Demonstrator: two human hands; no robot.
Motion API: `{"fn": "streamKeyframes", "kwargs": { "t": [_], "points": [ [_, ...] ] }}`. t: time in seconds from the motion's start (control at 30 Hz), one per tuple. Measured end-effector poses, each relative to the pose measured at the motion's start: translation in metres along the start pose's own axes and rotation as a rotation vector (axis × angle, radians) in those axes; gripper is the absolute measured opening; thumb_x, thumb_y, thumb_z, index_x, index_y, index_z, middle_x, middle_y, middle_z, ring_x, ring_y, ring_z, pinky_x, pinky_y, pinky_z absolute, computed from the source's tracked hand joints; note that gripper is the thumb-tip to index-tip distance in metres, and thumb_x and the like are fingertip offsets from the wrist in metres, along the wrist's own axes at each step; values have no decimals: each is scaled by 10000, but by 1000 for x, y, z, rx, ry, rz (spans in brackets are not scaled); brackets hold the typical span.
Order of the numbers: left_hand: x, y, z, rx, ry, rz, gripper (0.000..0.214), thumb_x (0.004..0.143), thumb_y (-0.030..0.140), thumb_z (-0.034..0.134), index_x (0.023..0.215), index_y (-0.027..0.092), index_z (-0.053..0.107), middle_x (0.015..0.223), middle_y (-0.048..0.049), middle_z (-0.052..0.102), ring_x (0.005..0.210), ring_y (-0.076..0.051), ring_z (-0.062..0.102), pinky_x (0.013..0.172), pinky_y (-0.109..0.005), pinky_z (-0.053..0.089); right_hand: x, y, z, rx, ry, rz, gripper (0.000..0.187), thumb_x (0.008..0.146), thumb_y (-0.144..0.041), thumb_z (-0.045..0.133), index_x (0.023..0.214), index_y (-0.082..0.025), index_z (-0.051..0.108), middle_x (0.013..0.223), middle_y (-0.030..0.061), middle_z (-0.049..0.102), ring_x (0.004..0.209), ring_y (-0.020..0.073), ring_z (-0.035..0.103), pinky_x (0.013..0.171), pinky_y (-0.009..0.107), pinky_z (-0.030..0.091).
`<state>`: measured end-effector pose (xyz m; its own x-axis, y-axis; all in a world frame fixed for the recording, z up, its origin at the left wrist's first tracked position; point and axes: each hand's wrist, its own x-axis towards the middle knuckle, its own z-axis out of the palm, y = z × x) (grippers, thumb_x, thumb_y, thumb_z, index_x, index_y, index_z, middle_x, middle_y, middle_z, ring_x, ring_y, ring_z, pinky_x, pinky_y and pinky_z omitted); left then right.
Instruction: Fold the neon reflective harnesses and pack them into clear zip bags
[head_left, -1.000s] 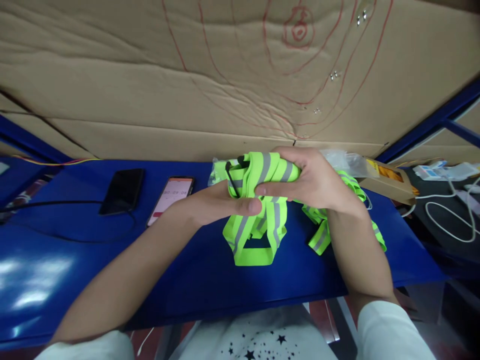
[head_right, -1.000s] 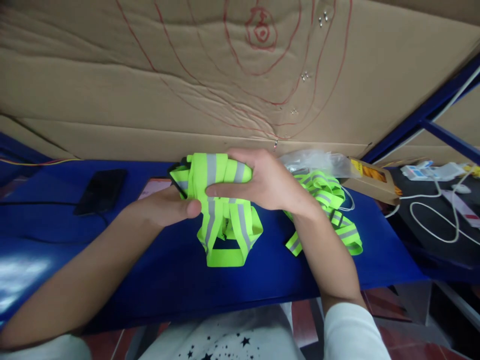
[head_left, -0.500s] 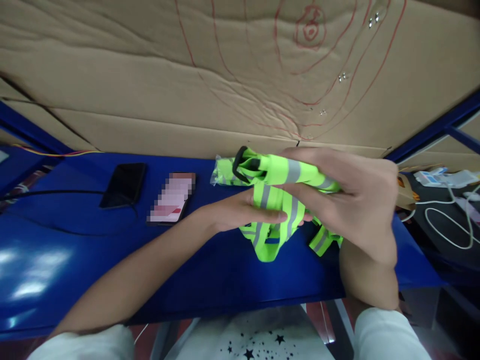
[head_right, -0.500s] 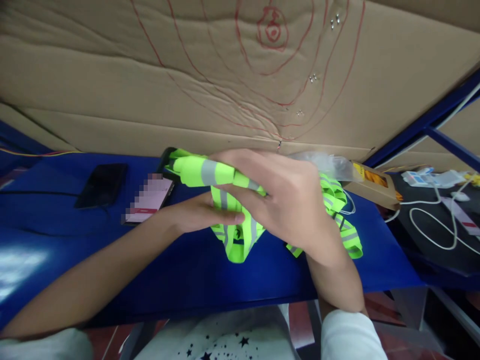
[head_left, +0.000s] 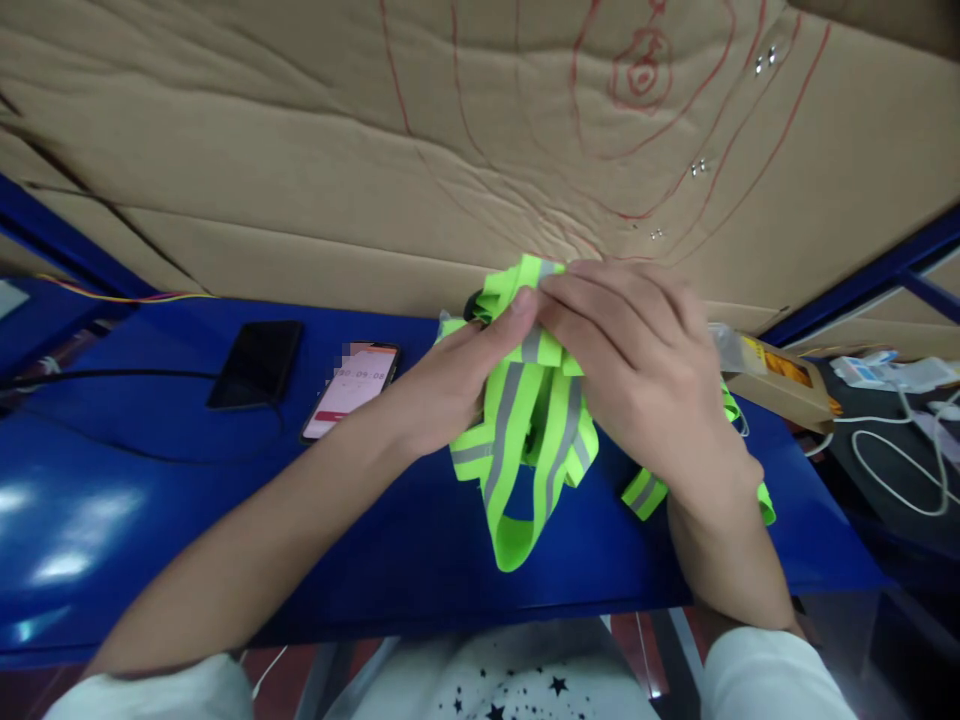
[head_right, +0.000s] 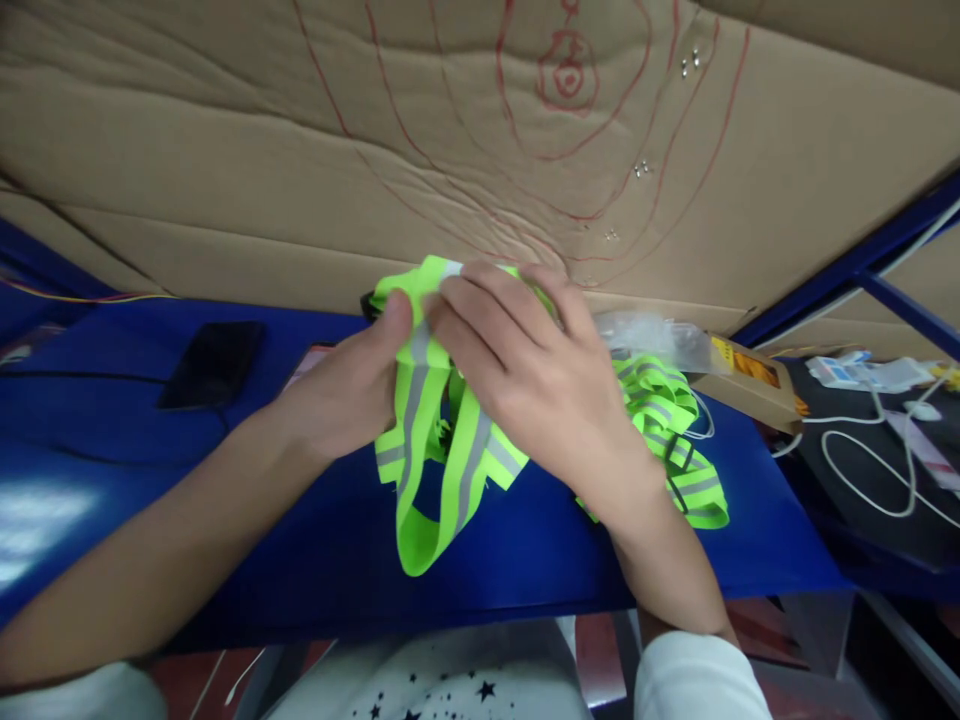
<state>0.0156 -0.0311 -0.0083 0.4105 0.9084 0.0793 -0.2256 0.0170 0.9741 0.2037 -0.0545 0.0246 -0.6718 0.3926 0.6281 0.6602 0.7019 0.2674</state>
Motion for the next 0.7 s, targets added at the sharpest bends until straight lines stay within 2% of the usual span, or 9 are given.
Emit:
{"fn": "streamKeyframes", "kwargs": {
  "t": [0.1, 0.17, 0.27, 0.33, 0.4, 0.47, 0.5, 0.6, 0.7],
  "points": [
    [5, -5, -5, -69, 21, 13, 549, 909, 601, 706, 1302, 218, 697, 1170, -86, 784, 1223, -320, 707, 1067, -437, 570, 1, 0, 5, 190, -149, 31, 454, 1023, -124, 461, 1468, -111, 547, 1600, 156, 483, 1540, 320, 400, 1309, 526, 304],
    [8, -10, -14, -109, 14, 4, 513, 871, 556, 776, 1236, 199, 731, 1124, -92, 799, 1128, -320, 749, 996, -423, 610, 0, 9, 6, 374, -200, 46, 513, 1033, -202, 493, 1544, -163, 473, 1669, 122, 392, 1583, 316, 322, 1323, 533, 276],
    [12, -15, -24, -123, -6, -1, 460, 839, 482, 835, 1180, 184, 757, 1122, -95, 803, 1093, -308, 759, 965, -391, 622, -3, 30, 6, 593, -43, 226, 564, 1047, -352, 530, 1595, -312, 401, 1689, 30, 365, 1568, 267, 362, 1292, 470, 362],
    [12, -16, -24, -82, -42, -3, 473, 821, 462, 854, 1192, 185, 757, 1151, -94, 799, 1121, -307, 746, 976, -382, 617, -5, 41, 7, 691, 39, 353, 636, 1002, -434, 618, 1594, -346, 404, 1660, 22, 413, 1518, 259, 446, 1245, 433, 436],
    [10, -16, -19, 5, -102, 3, 487, 799, 443, 873, 1203, 197, 756, 1172, -79, 794, 1160, -308, 725, 1004, -385, 602, -5, 45, 11, 804, -55, 401, 660, 924, -455, 727, 1532, -312, 514, 1541, 47, 566, 1412, 270, 569, 1175, 424, 508],
    [8, -16, -14, 71, -134, 29, 475, 777, 407, 890, 1193, 216, 761, 1163, -53, 796, 1191, -302, 706, 1048, -387, 573, -3, 44, 16, 935, -199, 426, 501, 881, -444, 775, 1336, -250, 696, 1275, 51, 741, 1204, 271, 705, 1034, 412, 596],
    [7, -16, -12, 78, -124, 40, 462, 771, 391, 894, 1181, 223, 764, 1155, -42, 797, 1197, -297, 701, 1063, -387, 560, -1, 41, 18, 986, -238, 449, 395, 873, -440, 781, 1205, -226, 758, 1135, 39, 782, 1086, 259, 742, 955, 395, 621],
    [7, -20, -10, 27, -105, 2, 477, 736, 339, 914, 1174, 224, 764, 1151, -37, 796, 1158, -286, 715, 1036, -384, 566, 2, 33, 20, 1065, -183, 528, 267, 856, -449, 798, 945, -198, 791, 921, 9, 786, 848, 203, 741, 792, 331, 614],
    [11, -29, -10, -48, -253, -134, 496, 697, 270, 936, 1153, 171, 770, 1072, -79, 811, 1051, -281, 753, 970, -400, 592, 3, 25, 15, 1090, -153, 608, 259, 859, -452, 801, 951, -211, 782, 869, -9, 770, 665, 144, 688, 633, 274, 570]
  ]
}}
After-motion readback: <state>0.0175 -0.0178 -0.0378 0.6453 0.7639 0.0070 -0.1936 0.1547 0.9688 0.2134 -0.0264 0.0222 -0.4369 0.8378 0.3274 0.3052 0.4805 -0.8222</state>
